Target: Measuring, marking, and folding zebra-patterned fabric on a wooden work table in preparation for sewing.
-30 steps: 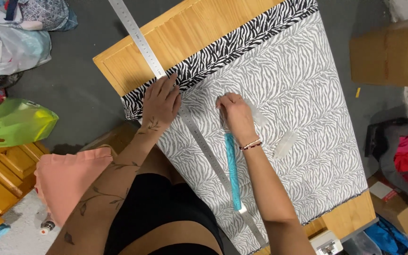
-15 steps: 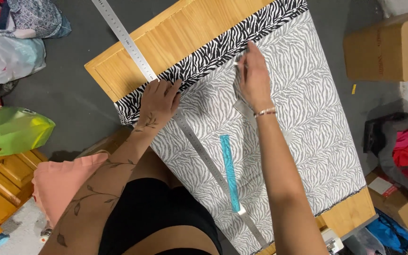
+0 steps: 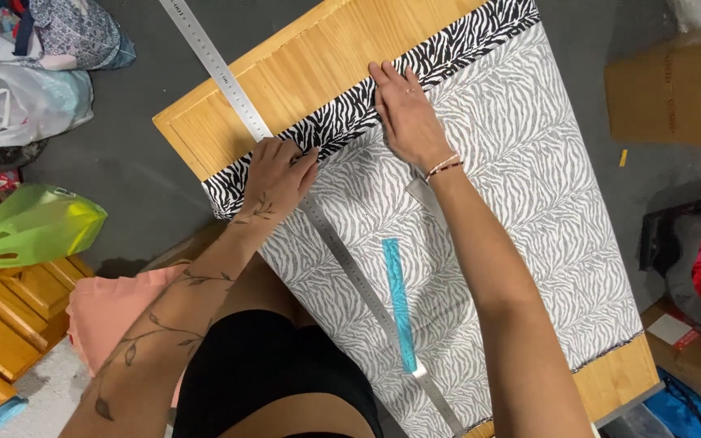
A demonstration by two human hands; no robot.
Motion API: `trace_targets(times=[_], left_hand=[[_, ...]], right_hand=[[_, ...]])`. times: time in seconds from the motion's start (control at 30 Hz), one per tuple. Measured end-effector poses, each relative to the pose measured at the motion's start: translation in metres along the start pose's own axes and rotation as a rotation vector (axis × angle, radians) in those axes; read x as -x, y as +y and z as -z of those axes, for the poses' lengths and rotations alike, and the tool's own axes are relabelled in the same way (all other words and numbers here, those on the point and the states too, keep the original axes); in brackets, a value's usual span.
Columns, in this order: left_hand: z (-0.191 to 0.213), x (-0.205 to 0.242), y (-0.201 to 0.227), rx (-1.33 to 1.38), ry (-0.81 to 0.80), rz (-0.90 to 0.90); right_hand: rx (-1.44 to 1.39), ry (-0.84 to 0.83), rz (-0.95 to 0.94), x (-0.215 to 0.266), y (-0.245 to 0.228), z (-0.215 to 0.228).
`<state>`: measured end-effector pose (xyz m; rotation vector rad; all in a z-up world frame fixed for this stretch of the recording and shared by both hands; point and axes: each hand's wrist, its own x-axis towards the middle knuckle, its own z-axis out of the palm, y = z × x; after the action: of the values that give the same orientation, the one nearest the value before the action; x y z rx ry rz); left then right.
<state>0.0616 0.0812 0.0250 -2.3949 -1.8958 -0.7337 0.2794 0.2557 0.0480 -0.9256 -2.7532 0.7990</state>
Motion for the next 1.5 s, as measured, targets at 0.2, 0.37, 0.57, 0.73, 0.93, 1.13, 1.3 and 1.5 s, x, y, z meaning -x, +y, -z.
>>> trace_targets(times=[0.2, 0.37, 0.57, 0.73, 0.93, 1.13, 1.3, 1.5], left_hand=[[-0.021, -0.048, -0.001, 0.145, -0.131, 0.059], [-0.033, -0.109, 0.013, 0.389, -0.288, 0.031], [-0.064, -0.108, 0.022, 0.199, -0.121, -0.110], [-0.077, -0.092, 0.034, 0.063, -0.188, -0.092], [-0.083, -0.084, 0.045, 0.231, -0.278, -0.090], [-0.083, -0.090, 0.053, 0.222, -0.142, -0.070], [-0.095, -0.092, 0.062, 0.090, -0.005, -0.026], [-0.090, -0.093, 0.062, 0.129, 0.017, -0.011]], right_hand=[[-0.053, 0.046, 0.029, 0.015, 0.010, -0.008], [-0.139, 0.092, 0.018, 0.023, 0.004, -0.003], [-0.318, 0.302, -0.118, 0.034, 0.012, 0.006], [-0.148, 0.470, -0.127, 0.040, 0.053, 0.011], [0.167, 0.265, 0.074, 0.030, 0.082, 0.025], [0.443, 0.125, 0.115, 0.023, 0.092, 0.021], [0.532, 0.031, 0.095, 0.025, 0.097, 0.020], [0.387, 0.087, 0.122, 0.026, 0.097, 0.024]])
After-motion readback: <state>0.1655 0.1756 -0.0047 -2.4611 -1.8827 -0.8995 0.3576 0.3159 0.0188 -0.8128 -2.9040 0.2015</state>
